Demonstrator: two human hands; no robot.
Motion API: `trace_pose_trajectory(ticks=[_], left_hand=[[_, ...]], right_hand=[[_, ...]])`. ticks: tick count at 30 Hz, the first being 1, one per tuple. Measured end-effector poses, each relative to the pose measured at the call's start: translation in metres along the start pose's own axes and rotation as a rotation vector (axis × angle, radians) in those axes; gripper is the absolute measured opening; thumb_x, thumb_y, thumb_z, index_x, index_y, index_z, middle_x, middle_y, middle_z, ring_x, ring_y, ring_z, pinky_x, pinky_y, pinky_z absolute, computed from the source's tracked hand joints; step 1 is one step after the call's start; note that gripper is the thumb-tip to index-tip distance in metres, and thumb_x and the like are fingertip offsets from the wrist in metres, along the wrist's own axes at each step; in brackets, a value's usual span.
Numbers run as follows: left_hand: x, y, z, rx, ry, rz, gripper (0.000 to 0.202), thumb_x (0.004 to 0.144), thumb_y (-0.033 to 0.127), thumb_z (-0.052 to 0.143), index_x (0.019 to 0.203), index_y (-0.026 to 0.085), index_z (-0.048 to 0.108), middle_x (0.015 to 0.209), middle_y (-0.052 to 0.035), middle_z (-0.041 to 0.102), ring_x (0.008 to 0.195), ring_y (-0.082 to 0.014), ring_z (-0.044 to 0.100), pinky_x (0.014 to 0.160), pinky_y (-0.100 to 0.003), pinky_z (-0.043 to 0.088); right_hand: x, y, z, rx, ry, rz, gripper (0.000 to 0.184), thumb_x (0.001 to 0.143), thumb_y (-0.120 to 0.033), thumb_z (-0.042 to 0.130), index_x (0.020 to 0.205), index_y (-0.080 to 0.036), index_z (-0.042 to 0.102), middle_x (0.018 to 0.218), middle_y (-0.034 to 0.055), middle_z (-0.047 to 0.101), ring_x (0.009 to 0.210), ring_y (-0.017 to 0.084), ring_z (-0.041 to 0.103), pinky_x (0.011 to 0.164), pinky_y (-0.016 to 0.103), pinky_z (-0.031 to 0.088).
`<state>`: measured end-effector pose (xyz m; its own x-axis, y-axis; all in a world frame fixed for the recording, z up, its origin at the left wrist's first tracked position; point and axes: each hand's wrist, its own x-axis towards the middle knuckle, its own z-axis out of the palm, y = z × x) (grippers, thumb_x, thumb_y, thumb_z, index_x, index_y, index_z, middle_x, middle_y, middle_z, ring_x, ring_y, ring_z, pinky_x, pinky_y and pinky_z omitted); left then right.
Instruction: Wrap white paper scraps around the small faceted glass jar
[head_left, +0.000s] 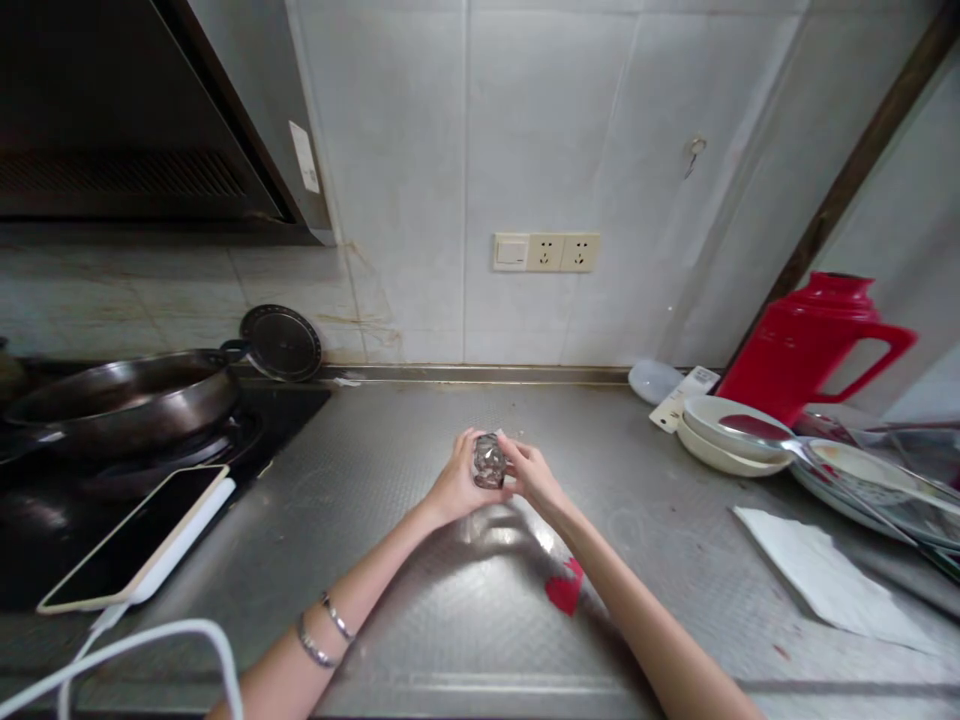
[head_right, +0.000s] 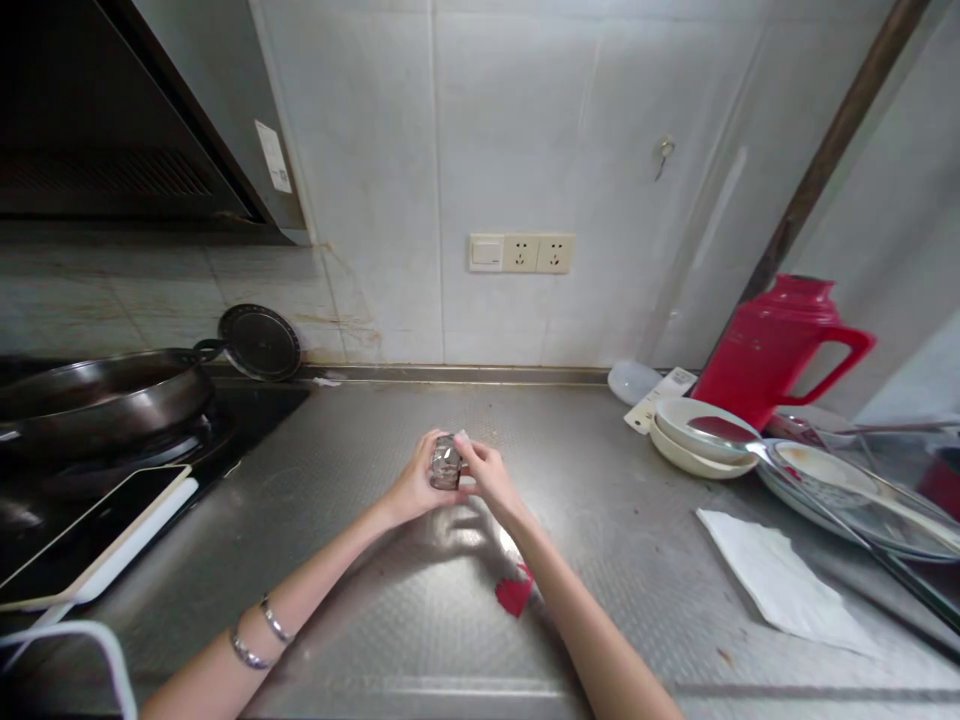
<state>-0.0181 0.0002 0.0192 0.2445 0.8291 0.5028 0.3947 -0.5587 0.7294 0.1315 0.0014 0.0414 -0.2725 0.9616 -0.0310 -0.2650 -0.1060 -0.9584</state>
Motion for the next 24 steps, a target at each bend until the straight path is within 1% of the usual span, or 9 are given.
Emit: trace_pose_trajectory(ticks=[4, 6, 9, 12, 14, 17, 19, 21, 24], left_hand=[[0.002, 0.005, -0.005, 0.010, 0.047, -0.003, 0.080, 0.053, 0.033, 0.084, 0.121, 0.019, 0.043, 0.122, -0.0132, 0.050, 0.119, -0.0306, 0.047, 0.102, -0.048, 0.036], [0.001, 0.009, -0.007, -0.010, 0.050, -0.028, 0.077, 0.055, 0.032, 0.083, 0.119, 0.019, 0.042, 0.116, -0.0120, 0.054, 0.111, -0.0282, 0.053, 0.097, -0.045, 0.041], [-0.002, 0.015, -0.008, -0.081, 0.025, -0.084, 0.080, 0.057, 0.033, 0.083, 0.123, 0.021, 0.037, 0.114, -0.0103, 0.058, 0.103, -0.0252, 0.059, 0.091, -0.041, 0.045], [-0.005, 0.019, -0.005, -0.144, -0.023, -0.117, 0.083, 0.059, 0.032, 0.082, 0.125, 0.024, 0.033, 0.111, -0.0081, 0.061, 0.097, -0.0229, 0.062, 0.086, -0.038, 0.048], [-0.006, 0.020, -0.004, -0.164, -0.037, -0.121, 0.084, 0.058, 0.031, 0.082, 0.126, 0.024, 0.032, 0.110, -0.0076, 0.061, 0.096, -0.0227, 0.062, 0.086, -0.037, 0.048], [-0.007, 0.021, -0.002, -0.180, -0.028, -0.110, 0.087, 0.056, 0.029, 0.083, 0.126, 0.022, 0.031, 0.115, -0.0095, 0.059, 0.102, -0.0244, 0.060, 0.090, -0.038, 0.047], [-0.007, 0.021, 0.000, -0.183, -0.024, -0.102, 0.087, 0.056, 0.028, 0.083, 0.126, 0.021, 0.031, 0.118, -0.0110, 0.057, 0.106, -0.0255, 0.058, 0.093, -0.039, 0.045], [-0.008, 0.021, 0.001, -0.184, -0.032, -0.095, 0.087, 0.056, 0.026, 0.083, 0.126, 0.021, 0.032, 0.120, -0.0115, 0.056, 0.108, -0.0261, 0.057, 0.095, -0.041, 0.044], [-0.008, 0.021, 0.002, -0.182, -0.048, -0.082, 0.089, 0.055, 0.022, 0.082, 0.128, 0.021, 0.032, 0.124, -0.0122, 0.054, 0.111, -0.0267, 0.056, 0.096, -0.042, 0.043]], right_hand=[[0.001, 0.001, 0.001, 0.093, 0.033, 0.018, 0.047, 0.076, -0.059, 0.059, 0.095, -0.017, 0.064, 0.096, 0.0093, 0.070, 0.072, 0.021, 0.067, 0.049, 0.027, 0.053], [0.001, 0.002, 0.002, 0.118, 0.051, 0.028, 0.045, 0.074, -0.058, 0.061, 0.091, -0.016, 0.063, 0.093, 0.0101, 0.070, 0.071, 0.021, 0.067, 0.049, 0.027, 0.052], [0.003, 0.004, 0.000, 0.070, 0.031, 0.020, 0.040, 0.070, -0.051, 0.068, 0.088, -0.016, 0.064, 0.090, 0.0096, 0.070, 0.069, 0.020, 0.067, 0.049, 0.025, 0.051], [0.006, 0.004, -0.006, -0.052, 0.037, -0.018, 0.041, 0.069, -0.054, 0.066, 0.086, -0.017, 0.063, 0.084, 0.0066, 0.069, 0.063, 0.018, 0.065, 0.048, 0.026, 0.050], [0.008, 0.002, -0.012, -0.213, 0.093, -0.103, 0.043, 0.070, -0.059, 0.063, 0.079, -0.017, 0.062, 0.075, 0.0040, 0.066, 0.057, 0.017, 0.062, 0.046, 0.025, 0.048], [0.008, -0.004, -0.019, -0.490, 0.236, -0.354, 0.046, 0.075, -0.062, 0.056, 0.065, -0.018, 0.058, 0.061, 0.0006, 0.057, 0.055, 0.014, 0.055, 0.049, 0.023, 0.045], [0.007, -0.008, -0.020, -0.596, 0.304, -0.493, 0.047, 0.079, -0.060, 0.051, 0.061, -0.018, 0.057, 0.057, -0.0003, 0.054, 0.057, 0.014, 0.052, 0.053, 0.023, 0.044], [0.005, -0.013, -0.019, -0.599, 0.266, -0.537, 0.047, 0.083, -0.058, 0.049, 0.063, -0.017, 0.060, 0.059, 0.0006, 0.057, 0.062, 0.015, 0.053, 0.059, 0.024, 0.044], [0.001, -0.017, -0.014, -0.497, 0.068, -0.512, 0.045, 0.085, -0.055, 0.049, 0.081, -0.016, 0.069, 0.075, 0.0039, 0.067, 0.076, 0.019, 0.060, 0.071, 0.027, 0.047]])
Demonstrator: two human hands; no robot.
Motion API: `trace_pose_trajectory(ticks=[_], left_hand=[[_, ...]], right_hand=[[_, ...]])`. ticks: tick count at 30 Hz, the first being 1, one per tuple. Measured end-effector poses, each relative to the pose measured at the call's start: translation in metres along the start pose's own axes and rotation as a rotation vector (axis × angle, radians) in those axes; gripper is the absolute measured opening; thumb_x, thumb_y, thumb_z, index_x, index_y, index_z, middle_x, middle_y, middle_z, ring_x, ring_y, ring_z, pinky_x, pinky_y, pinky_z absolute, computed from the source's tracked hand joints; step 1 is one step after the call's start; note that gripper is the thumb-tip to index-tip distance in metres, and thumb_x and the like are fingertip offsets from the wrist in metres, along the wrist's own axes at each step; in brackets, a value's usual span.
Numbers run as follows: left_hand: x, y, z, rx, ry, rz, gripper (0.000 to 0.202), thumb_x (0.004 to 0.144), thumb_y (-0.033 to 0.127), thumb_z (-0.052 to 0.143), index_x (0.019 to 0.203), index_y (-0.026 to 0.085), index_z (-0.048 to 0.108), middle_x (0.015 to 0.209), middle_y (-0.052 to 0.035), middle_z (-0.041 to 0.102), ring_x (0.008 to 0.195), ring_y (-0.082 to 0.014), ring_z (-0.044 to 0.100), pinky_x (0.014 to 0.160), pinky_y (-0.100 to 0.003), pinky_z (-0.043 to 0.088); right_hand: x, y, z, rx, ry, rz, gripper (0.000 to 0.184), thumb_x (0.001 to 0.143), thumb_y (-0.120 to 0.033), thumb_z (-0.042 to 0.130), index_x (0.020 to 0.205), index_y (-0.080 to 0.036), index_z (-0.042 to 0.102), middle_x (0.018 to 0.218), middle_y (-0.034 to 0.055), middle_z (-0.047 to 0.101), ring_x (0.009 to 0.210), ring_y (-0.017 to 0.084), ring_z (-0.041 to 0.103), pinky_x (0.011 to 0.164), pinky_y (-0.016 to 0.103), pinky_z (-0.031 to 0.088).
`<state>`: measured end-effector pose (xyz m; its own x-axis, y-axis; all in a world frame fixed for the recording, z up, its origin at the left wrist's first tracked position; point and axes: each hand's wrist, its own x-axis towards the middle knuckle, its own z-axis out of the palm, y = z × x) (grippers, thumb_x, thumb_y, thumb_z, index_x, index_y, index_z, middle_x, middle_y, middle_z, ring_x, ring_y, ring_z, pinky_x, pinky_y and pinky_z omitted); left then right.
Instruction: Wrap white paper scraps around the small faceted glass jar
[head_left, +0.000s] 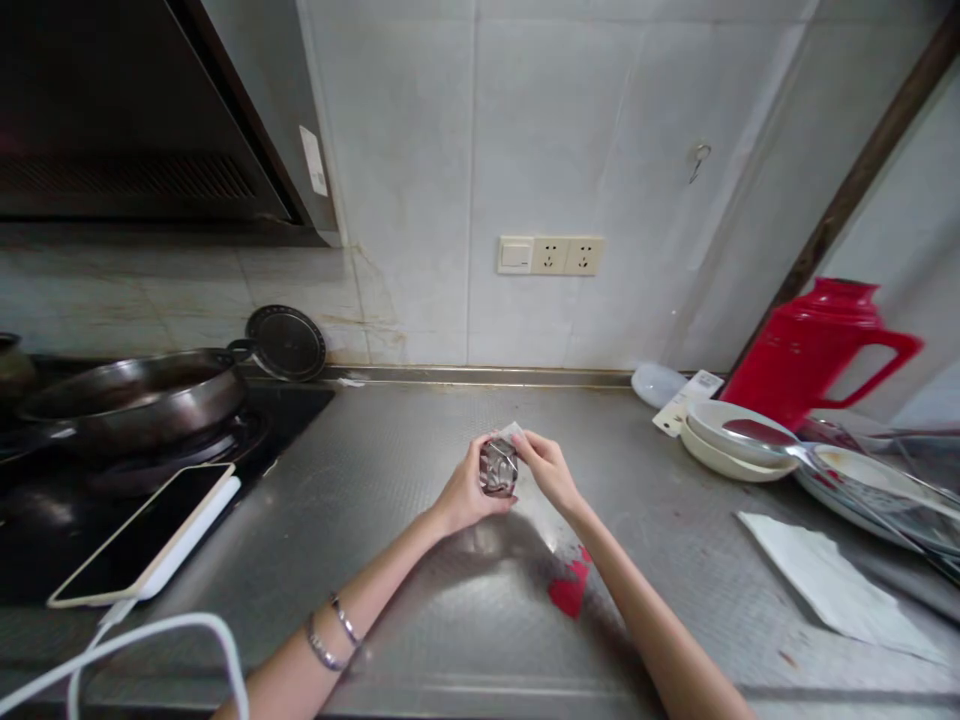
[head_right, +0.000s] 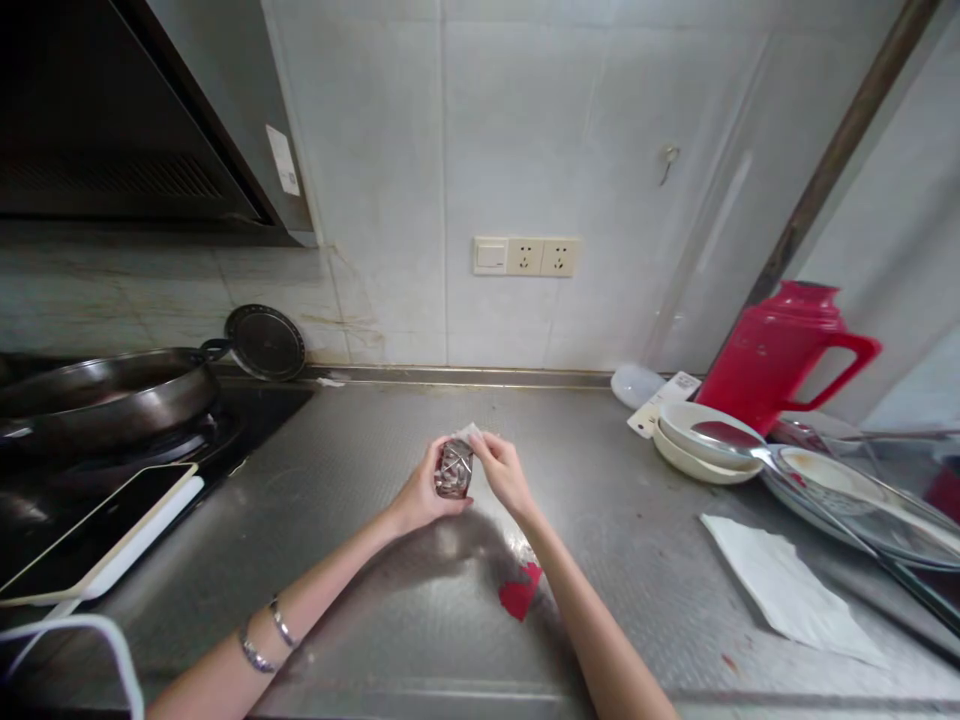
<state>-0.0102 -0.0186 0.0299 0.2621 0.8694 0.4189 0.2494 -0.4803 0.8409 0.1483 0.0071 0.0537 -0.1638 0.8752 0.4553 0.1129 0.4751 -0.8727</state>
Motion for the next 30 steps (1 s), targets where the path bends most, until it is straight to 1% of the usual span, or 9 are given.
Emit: trace_pose_trajectory(ticks=[2, 7, 9, 12, 14, 18, 23, 27, 30], left_hand=[[0.000, 0.000, 0.000, 0.005, -0.005, 0.008, 0.091, 0.054, 0.020, 0.081, 0.130, 0.021, 0.031, 0.126, -0.0125, 0.053, 0.112, -0.0267, 0.055, 0.095, -0.042, 0.044], [0.001, 0.002, -0.002, 0.026, 0.018, -0.007, 0.085, 0.055, 0.017, 0.078, 0.127, 0.020, 0.033, 0.117, -0.0098, 0.058, 0.099, -0.0232, 0.060, 0.086, -0.037, 0.048], [0.002, 0.000, -0.002, 0.012, 0.051, -0.013, 0.080, 0.057, 0.016, 0.076, 0.124, 0.020, 0.034, 0.113, -0.0087, 0.059, 0.095, -0.0213, 0.062, 0.083, -0.035, 0.049], [0.004, -0.007, -0.002, -0.018, 0.108, -0.015, 0.076, 0.057, 0.016, 0.075, 0.121, 0.021, 0.034, 0.116, -0.0098, 0.058, 0.096, -0.0211, 0.061, 0.084, -0.035, 0.048], [0.005, -0.014, -0.001, -0.036, 0.134, -0.027, 0.076, 0.057, 0.016, 0.075, 0.120, 0.021, 0.032, 0.115, -0.0101, 0.058, 0.096, -0.0209, 0.061, 0.084, -0.035, 0.047], [0.005, -0.021, -0.002, -0.040, 0.141, -0.015, 0.077, 0.058, 0.013, 0.073, 0.122, 0.021, 0.030, 0.115, -0.0091, 0.056, 0.093, -0.0189, 0.059, 0.083, -0.034, 0.047], [0.002, -0.015, 0.000, 0.020, 0.104, -0.005, 0.082, 0.055, 0.007, 0.069, 0.126, 0.020, 0.031, 0.119, -0.0100, 0.051, 0.100, -0.0210, 0.055, 0.088, -0.036, 0.045], [-0.001, -0.011, 0.005, -0.006, 0.045, 0.027, 0.087, 0.054, 0.004, 0.067, 0.131, 0.020, 0.028, 0.125, -0.0108, 0.049, 0.108, -0.0233, 0.053, 0.093, -0.038, 0.043], [-0.002, -0.007, 0.007, -0.033, 0.052, 0.025, 0.089, 0.053, 0.000, 0.063, 0.132, 0.021, 0.026, 0.125, -0.0102, 0.050, 0.107, -0.0224, 0.055, 0.092, -0.037, 0.045]], right_hand=[[-0.002, -0.003, 0.002, 0.048, -0.062, -0.011, 0.043, 0.085, -0.054, 0.050, 0.092, -0.017, 0.071, 0.086, 0.0054, 0.071, 0.084, 0.021, 0.062, 0.077, 0.030, 0.047], [-0.008, -0.008, 0.004, -0.062, -0.047, -0.055, 0.041, 0.089, -0.049, 0.047, 0.107, -0.020, 0.069, 0.099, 0.0065, 0.072, 0.092, 0.023, 0.064, 0.081, 0.033, 0.048], [-0.011, -0.012, 0.005, -0.093, -0.060, -0.088, 0.040, 0.090, -0.047, 0.046, 0.110, -0.022, 0.068, 0.105, 0.0065, 0.071, 0.101, 0.025, 0.063, 0.087, 0.035, 0.047], [-0.016, -0.020, 0.007, -0.080, -0.092, -0.126, 0.037, 0.089, -0.048, 0.047, 0.109, -0.026, 0.069, 0.112, 0.0046, 0.069, 0.115, 0.027, 0.057, 0.102, 0.042, 0.038], [-0.017, -0.025, 0.006, -0.054, -0.120, -0.117, 0.036, 0.087, -0.050, 0.049, 0.105, -0.027, 0.071, 0.110, 0.0039, 0.070, 0.118, 0.029, 0.054, 0.107, 0.046, 0.032], [-0.011, -0.028, 0.001, 0.043, -0.116, -0.037, 0.040, 0.085, -0.052, 0.051, 0.100, -0.023, 0.073, 0.103, 0.0055, 0.072, 0.107, 0.030, 0.060, 0.098, 0.044, 0.041], [-0.001, -0.016, -0.001, -0.009, 0.098, -0.048, 0.039, 0.085, -0.050, 0.051, 0.099, -0.021, 0.072, 0.103, 0.0066, 0.072, 0.098, 0.027, 0.062, 0.088, 0.037, 0.046], [-0.005, -0.010, 0.005, -0.108, -0.003, -0.069, 0.036, 0.088, -0.046, 0.050, 0.094, -0.020, 0.073, 0.091, 0.0049, 0.074, 0.084, 0.023, 0.066, 0.076, 0.031, 0.049], [-0.009, -0.012, 0.009, -0.112, -0.060, -0.112, 0.032, 0.088, -0.043, 0.050, 0.100, -0.023, 0.072, 0.098, 0.0036, 0.073, 0.093, 0.024, 0.066, 0.083, 0.032, 0.049]])
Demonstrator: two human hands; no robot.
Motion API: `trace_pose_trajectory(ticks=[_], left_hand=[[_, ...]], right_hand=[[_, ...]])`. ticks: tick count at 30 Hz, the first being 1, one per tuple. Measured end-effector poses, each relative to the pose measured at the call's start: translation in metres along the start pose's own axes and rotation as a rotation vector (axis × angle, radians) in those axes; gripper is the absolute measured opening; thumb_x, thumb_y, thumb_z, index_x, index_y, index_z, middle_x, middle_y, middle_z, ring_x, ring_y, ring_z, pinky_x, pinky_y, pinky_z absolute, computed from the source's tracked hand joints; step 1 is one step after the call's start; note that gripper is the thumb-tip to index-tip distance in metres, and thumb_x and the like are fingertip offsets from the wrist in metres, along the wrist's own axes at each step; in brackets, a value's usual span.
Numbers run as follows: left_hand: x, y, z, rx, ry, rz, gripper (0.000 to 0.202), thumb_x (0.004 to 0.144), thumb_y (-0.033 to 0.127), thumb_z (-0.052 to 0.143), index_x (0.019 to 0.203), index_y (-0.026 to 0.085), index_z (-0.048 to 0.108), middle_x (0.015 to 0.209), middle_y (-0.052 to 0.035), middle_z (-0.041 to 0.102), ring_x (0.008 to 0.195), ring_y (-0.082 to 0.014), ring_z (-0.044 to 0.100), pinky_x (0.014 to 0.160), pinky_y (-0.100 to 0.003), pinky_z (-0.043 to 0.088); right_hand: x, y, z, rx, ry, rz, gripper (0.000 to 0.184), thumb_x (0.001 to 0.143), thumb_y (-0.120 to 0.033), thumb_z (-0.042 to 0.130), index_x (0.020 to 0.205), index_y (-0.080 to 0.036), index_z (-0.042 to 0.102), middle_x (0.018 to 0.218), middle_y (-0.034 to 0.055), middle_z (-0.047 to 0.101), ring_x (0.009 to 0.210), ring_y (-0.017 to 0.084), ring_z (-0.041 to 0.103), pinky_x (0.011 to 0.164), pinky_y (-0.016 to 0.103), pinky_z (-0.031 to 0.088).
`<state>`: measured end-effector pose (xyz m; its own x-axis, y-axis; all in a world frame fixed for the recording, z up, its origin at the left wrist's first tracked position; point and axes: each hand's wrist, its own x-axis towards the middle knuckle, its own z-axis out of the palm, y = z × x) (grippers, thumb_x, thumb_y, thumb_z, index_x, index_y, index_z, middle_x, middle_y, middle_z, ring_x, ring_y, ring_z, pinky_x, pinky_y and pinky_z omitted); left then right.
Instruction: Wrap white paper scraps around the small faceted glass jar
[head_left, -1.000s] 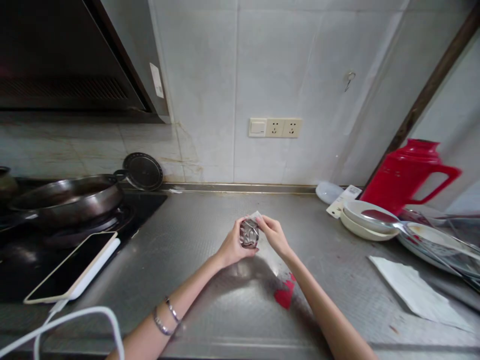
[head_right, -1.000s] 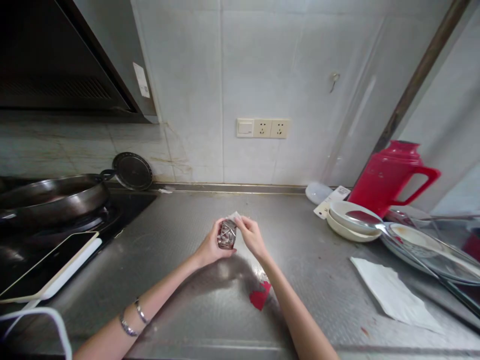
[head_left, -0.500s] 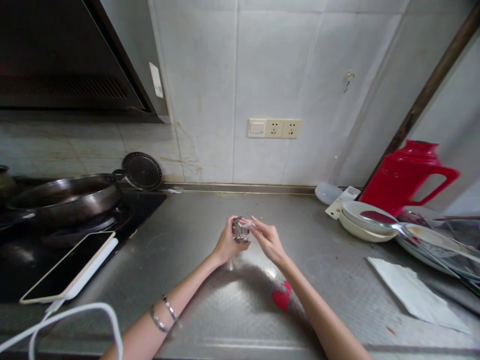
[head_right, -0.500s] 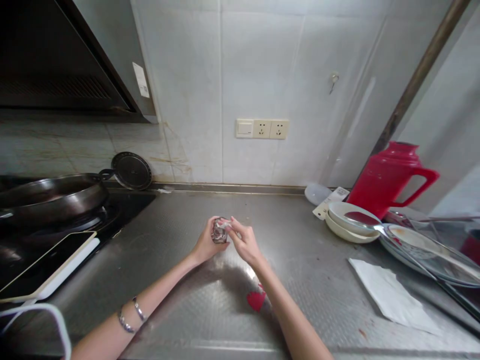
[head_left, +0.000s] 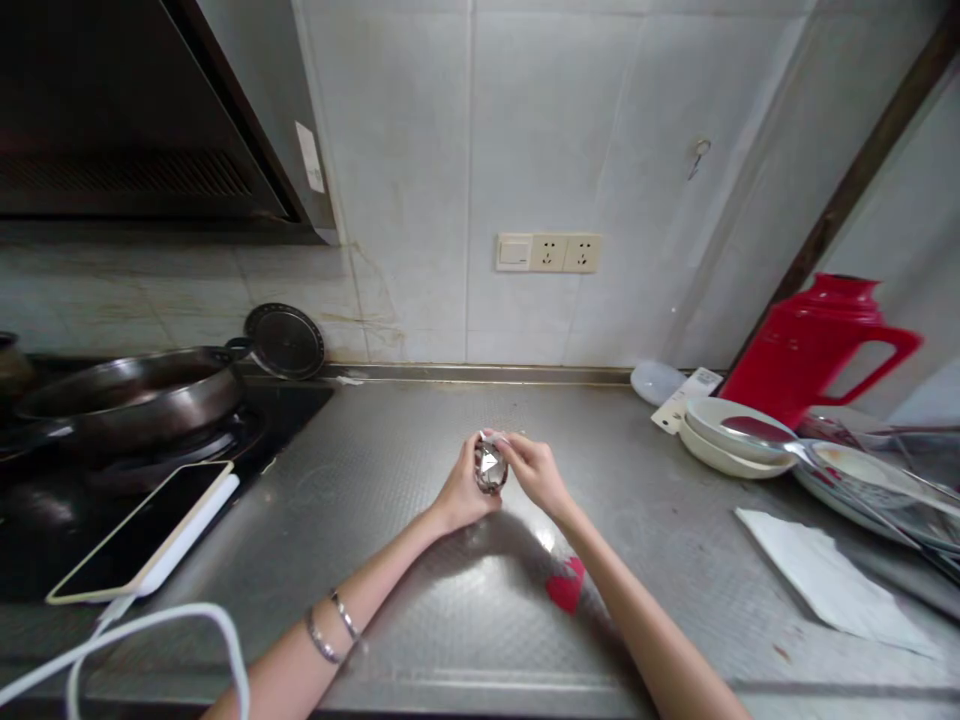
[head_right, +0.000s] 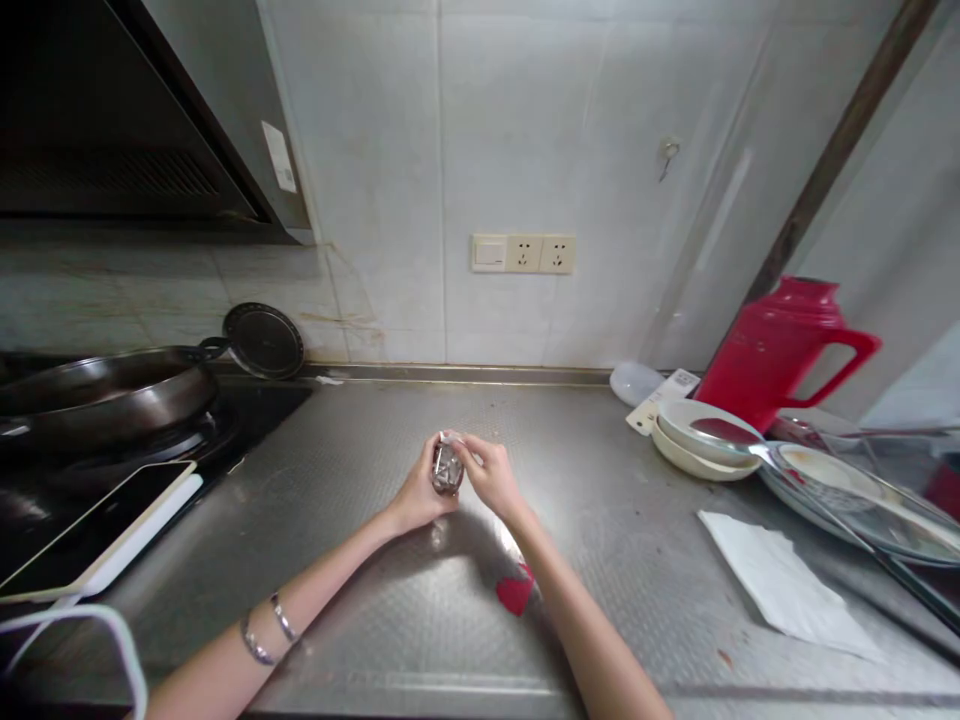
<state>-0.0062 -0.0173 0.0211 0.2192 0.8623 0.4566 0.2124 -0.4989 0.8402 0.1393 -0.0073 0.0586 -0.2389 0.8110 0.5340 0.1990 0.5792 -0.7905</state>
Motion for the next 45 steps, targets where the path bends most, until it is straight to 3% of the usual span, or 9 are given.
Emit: trace_pose_trajectory(ticks=[5, 10, 15, 18, 23, 31, 36, 41, 45], left_hand=[[0.002, 0.001, 0.003, -0.072, 0.021, -0.019, 0.079, 0.053, 0.000, 0.061, 0.124, 0.022, 0.034, 0.122, -0.0087, 0.053, 0.106, -0.0215, 0.056, 0.090, -0.035, 0.045], [0.004, -0.005, 0.003, -0.156, 0.068, -0.093, 0.077, 0.053, 0.003, 0.063, 0.120, 0.022, 0.031, 0.112, -0.0063, 0.056, 0.090, -0.0159, 0.059, 0.077, -0.027, 0.046], [0.004, -0.003, -0.001, -0.149, 0.067, -0.136, 0.079, 0.053, 0.004, 0.064, 0.122, 0.022, 0.030, 0.106, -0.0038, 0.056, 0.075, -0.0116, 0.057, 0.067, -0.024, 0.045], [0.003, -0.002, 0.000, -0.115, 0.051, -0.128, 0.084, 0.052, 0.003, 0.065, 0.126, 0.021, 0.030, 0.110, -0.0056, 0.055, 0.085, -0.0159, 0.059, 0.075, -0.029, 0.047], [-0.001, 0.001, 0.006, -0.084, 0.003, -0.032, 0.091, 0.051, 0.001, 0.065, 0.132, 0.021, 0.029, 0.129, -0.0108, 0.048, 0.116, -0.0252, 0.051, 0.098, -0.039, 0.040], [0.001, 0.004, 0.010, -0.236, 0.032, -0.154, 0.073, 0.052, 0.002, 0.062, 0.119, 0.020, 0.038, 0.108, -0.0049, 0.060, 0.091, -0.0188, 0.061, 0.077, -0.030, 0.048], [0.003, 0.009, 0.008, -0.291, 0.101, -0.213, 0.065, 0.053, 0.009, 0.067, 0.111, 0.019, 0.042, 0.096, -0.0018, 0.061, 0.080, -0.0152, 0.059, 0.069, -0.026, 0.046], [0.003, 0.015, 0.006, -0.267, 0.092, -0.239, 0.065, 0.057, 0.016, 0.073, 0.114, 0.016, 0.041, 0.090, -0.0019, 0.062, 0.078, -0.0153, 0.060, 0.073, -0.029, 0.047], [0.003, 0.013, 0.008, -0.269, 0.069, -0.172, 0.069, 0.059, 0.019, 0.076, 0.119, 0.016, 0.042, 0.113, -0.0093, 0.061, 0.099, -0.0206, 0.060, 0.089, -0.034, 0.045]], right_hand=[[-0.002, -0.010, 0.001, 0.074, -0.037, -0.050, 0.029, 0.087, -0.043, 0.052, 0.101, -0.028, 0.072, 0.105, 0.0015, 0.072, 0.111, 0.027, 0.060, 0.106, 0.045, 0.035], [-0.004, -0.016, -0.006, 0.123, -0.108, -0.043, 0.030, 0.086, -0.045, 0.053, 0.096, -0.027, 0.074, 0.099, 0.0012, 0.073, 0.110, 0.028, 0.061, 0.110, 0.050, 0.028], [0.001, -0.007, -0.014, 0.227, 0.046, 0.116, 0.037, 0.083, -0.052, 0.055, 0.089, -0.022, 0.075, 0.093, 0.0050, 0.074, 0.103, 0.029, 0.063, 0.096, 0.044, 0.042], [0.006, 0.001, -0.011, 0.222, 0.184, 0.129, 0.038, 0.084, -0.052, 0.054, 0.092, -0.020, 0.074, 0.096, 0.0064, 0.074, 0.095, 0.026, 0.065, 0.088, 0.037, 0.047], [0.003, 0.004, 0.000, 0.098, 0.074, 0.116, 0.037, 0.084, -0.050, 0.053, 0.089, -0.019, 0.074, 0.086, 0.0056, 0.074, 0.091, 0.027, 0.066, 0.084, 0.038, 0.049], [-0.005, -0.011, -0.002, 0.097, -0.043, -0.029, 0.030, 0.087, -0.046, 0.052, 0.095, -0.028, 0.074, 0.100, 0.0020, 0.073, 0.103, 0.026, 0.065, 0.108, 0.045, 0.033], [-0.002, -0.011, -0.010, 0.219, -0.017, 0.070, 0.032, 0.084, -0.048, 0.055, 0.088, -0.024, 0.076, 0.092, 0.0040, 0.075, 0.110, 0.029, 0.060, 0.101, 0.043, 0.040], [0.003, -0.001, -0.005, 0.245, 0.216, 0.119, 0.031, 0.083, -0.046, 0.057, 0.095, -0.022, 0.074, 0.106, 0.0062, 0.072, 0.104, 0.027, 0.064, 0.095, 0.042, 0.046], [0.001, 0.003, 0.003, 0.235, 0.159, 0.092, 0.026, 0.082, -0.043, 0.059, 0.094, -0.025, 0.074, 0.106, 0.0040, 0.071, 0.105, 0.025, 0.063, 0.104, 0.045, 0.039]])
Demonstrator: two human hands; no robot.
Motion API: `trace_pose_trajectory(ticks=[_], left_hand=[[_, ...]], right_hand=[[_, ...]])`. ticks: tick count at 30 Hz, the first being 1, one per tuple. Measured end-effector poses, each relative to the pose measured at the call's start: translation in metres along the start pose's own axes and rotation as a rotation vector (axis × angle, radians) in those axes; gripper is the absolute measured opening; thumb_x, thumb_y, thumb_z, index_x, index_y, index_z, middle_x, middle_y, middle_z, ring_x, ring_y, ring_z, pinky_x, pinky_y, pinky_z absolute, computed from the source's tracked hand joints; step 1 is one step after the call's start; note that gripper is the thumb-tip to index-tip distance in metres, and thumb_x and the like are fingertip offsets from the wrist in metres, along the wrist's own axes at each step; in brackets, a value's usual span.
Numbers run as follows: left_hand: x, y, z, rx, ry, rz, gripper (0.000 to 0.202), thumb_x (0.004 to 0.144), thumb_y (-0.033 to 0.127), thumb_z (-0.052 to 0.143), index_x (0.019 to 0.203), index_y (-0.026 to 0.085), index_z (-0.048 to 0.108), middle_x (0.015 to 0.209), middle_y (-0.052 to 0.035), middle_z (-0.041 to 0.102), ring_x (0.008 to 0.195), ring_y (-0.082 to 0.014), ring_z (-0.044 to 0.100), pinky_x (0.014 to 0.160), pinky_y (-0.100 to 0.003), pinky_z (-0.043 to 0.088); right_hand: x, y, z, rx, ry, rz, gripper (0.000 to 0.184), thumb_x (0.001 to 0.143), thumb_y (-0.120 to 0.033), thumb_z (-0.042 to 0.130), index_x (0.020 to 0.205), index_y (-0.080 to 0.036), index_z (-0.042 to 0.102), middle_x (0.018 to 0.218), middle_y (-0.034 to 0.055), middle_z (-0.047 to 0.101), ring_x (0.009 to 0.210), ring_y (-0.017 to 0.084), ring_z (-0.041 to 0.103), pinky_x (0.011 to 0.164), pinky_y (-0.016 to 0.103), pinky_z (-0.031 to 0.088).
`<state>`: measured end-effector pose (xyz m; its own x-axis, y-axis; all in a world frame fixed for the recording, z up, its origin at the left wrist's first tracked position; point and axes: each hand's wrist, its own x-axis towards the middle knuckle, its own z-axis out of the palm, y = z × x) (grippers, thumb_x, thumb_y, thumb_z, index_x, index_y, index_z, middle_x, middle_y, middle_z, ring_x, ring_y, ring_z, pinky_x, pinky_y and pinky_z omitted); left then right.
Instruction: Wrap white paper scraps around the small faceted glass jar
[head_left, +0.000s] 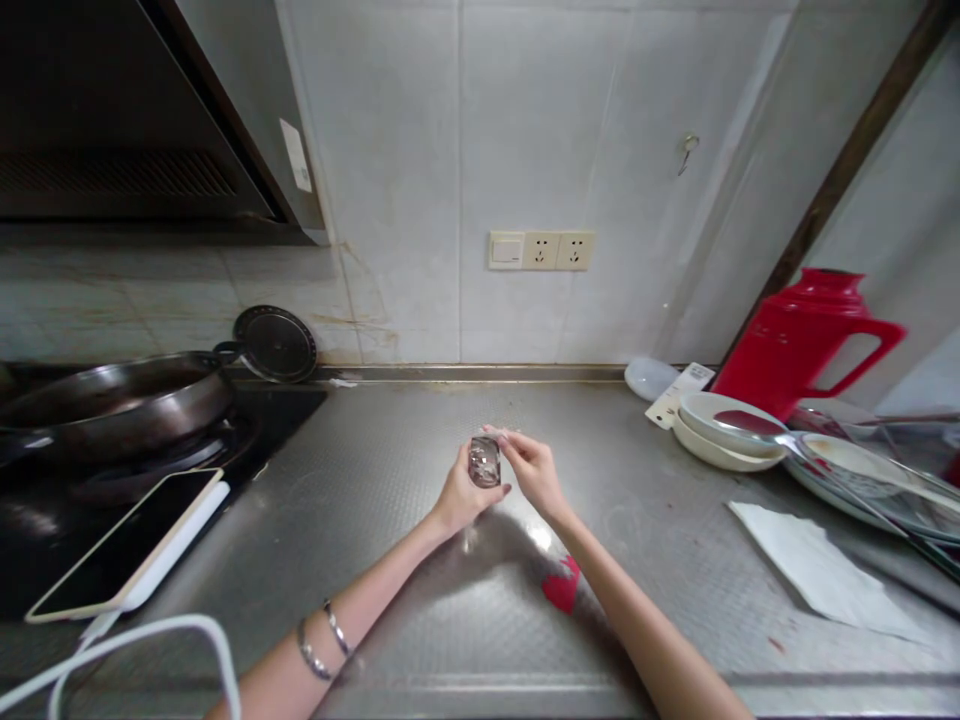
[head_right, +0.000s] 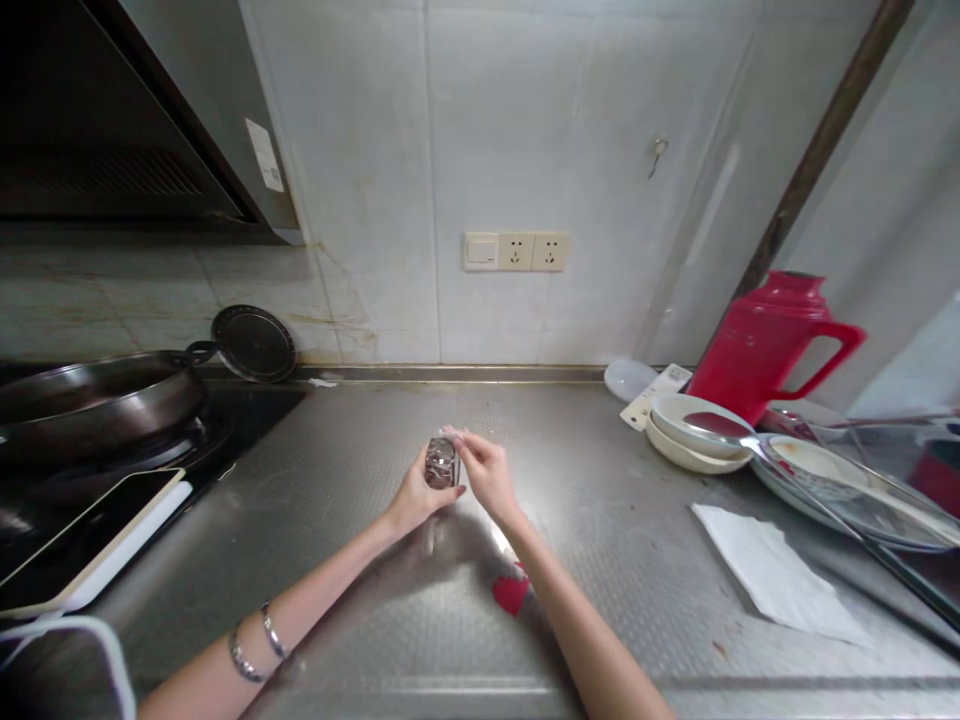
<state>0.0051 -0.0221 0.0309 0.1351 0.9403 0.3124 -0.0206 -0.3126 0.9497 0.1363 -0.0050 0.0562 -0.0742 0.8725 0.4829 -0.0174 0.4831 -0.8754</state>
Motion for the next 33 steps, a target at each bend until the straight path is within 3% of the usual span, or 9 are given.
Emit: trace_pose_trajectory(ticks=[3, 9, 12, 15, 18, 21, 25, 28, 33], left_hand=[[0.002, -0.002, -0.001, -0.038, 0.010, 0.004, 0.072, 0.058, 0.019, 0.078, 0.121, 0.017, 0.043, 0.121, -0.0113, 0.058, 0.107, -0.0225, 0.059, 0.095, -0.036, 0.043], [0.009, -0.008, -0.007, -0.077, 0.085, 0.012, 0.058, 0.058, 0.024, 0.079, 0.107, 0.016, 0.048, 0.108, -0.0083, 0.064, 0.098, -0.0206, 0.062, 0.088, -0.034, 0.047], [0.009, -0.009, -0.009, -0.014, 0.077, 0.022, 0.056, 0.059, 0.024, 0.077, 0.106, 0.015, 0.049, 0.104, -0.0074, 0.064, 0.094, -0.0193, 0.062, 0.085, -0.031, 0.047], [0.006, -0.010, -0.007, 0.093, 0.074, -0.012, 0.066, 0.058, 0.022, 0.077, 0.115, 0.015, 0.045, 0.104, -0.0074, 0.064, 0.092, -0.0191, 0.061, 0.085, -0.032, 0.047], [0.001, -0.009, -0.003, 0.188, 0.074, -0.023, 0.078, 0.054, 0.021, 0.080, 0.122, 0.015, 0.040, 0.107, -0.0092, 0.063, 0.095, -0.0215, 0.061, 0.087, -0.035, 0.046], [-0.002, -0.009, 0.001, 0.194, 0.026, 0.027, 0.080, 0.054, 0.020, 0.080, 0.123, 0.017, 0.039, 0.112, -0.0099, 0.062, 0.100, -0.0227, 0.060, 0.087, -0.034, 0.047], [-0.004, -0.007, 0.003, 0.214, -0.006, 0.001, 0.072, 0.056, 0.021, 0.078, 0.117, 0.016, 0.041, 0.102, -0.0074, 0.065, 0.086, -0.0206, 0.064, 0.071, -0.029, 0.050], [-0.005, -0.006, 0.003, 0.222, -0.006, -0.022, 0.071, 0.056, 0.020, 0.078, 0.117, 0.016, 0.042, 0.099, -0.0062, 0.066, 0.082, -0.0199, 0.065, 0.067, -0.027, 0.050], [-0.002, -0.010, 0.003, 0.219, 0.037, 0.002, 0.073, 0.056, 0.024, 0.078, 0.118, 0.018, 0.042, 0.107, -0.0083, 0.065, 0.091, -0.0219, 0.064, 0.074, -0.030, 0.050]], right_hand=[[-0.005, -0.002, 0.003, 0.007, -0.038, -0.050, 0.025, 0.085, -0.041, 0.057, 0.097, -0.026, 0.073, 0.108, 0.0026, 0.070, 0.109, 0.024, 0.062, 0.110, 0.046, 0.031], [-0.008, -0.009, 0.003, 0.012, -0.094, -0.042, 0.031, 0.083, -0.047, 0.058, 0.094, -0.024, 0.075, 0.101, 0.0021, 0.073, 0.108, 0.025, 0.062, 0.111, 0.047, 0.028], [-0.004, -0.011, -0.003, -0.006, -0.095, -0.020, 0.033, 0.081, -0.050, 0.060, 0.088, -0.022, 0.076, 0.093, 0.0034, 0.075, 0.106, 0.028, 0.063, 0.103, 0.046, 0.039], [0.000, -0.009, -0.009, -0.028, 0.000, -0.020, 0.033, 0.084, -0.047, 0.057, 0.090, -0.020, 0.075, 0.093, 0.0049, 0.075, 0.093, 0.027, 0.067, 0.087, 0.039, 0.051], [0.001, -0.005, -0.008, -0.113, 0.075, -0.097, 0.028, 0.088, -0.040, 0.053, 0.095, -0.022, 0.073, 0.098, 0.0043, 0.074, 0.094, 0.025, 0.068, 0.089, 0.039, 0.052], [-0.001, 0.001, -0.004, -0.239, -0.022, -0.244, 0.022, 0.088, -0.030, 0.052, 0.094, -0.024, 0.073, 0.095, 0.0009, 0.074, 0.093, 0.023, 0.069, 0.100, 0.045, 0.045], [-0.004, 0.001, -0.002, -0.352, -0.180, -0.415, 0.026, 0.089, -0.019, 0.046, 0.096, -0.024, 0.071, 0.097, 0.0002, 0.074, 0.093, 0.020, 0.069, 0.106, 0.048, 0.040], [-0.005, -0.002, -0.004, -0.396, -0.198, -0.481, 0.028, 0.089, -0.014, 0.045, 0.096, -0.023, 0.070, 0.098, 0.0018, 0.073, 0.092, 0.019, 0.069, 0.105, 0.048, 0.042], [-0.006, -0.008, -0.006, -0.398, -0.217, -0.524, 0.027, 0.088, -0.015, 0.046, 0.097, -0.024, 0.070, 0.095, 0.0010, 0.074, 0.089, 0.019, 0.070, 0.104, 0.047, 0.043]])
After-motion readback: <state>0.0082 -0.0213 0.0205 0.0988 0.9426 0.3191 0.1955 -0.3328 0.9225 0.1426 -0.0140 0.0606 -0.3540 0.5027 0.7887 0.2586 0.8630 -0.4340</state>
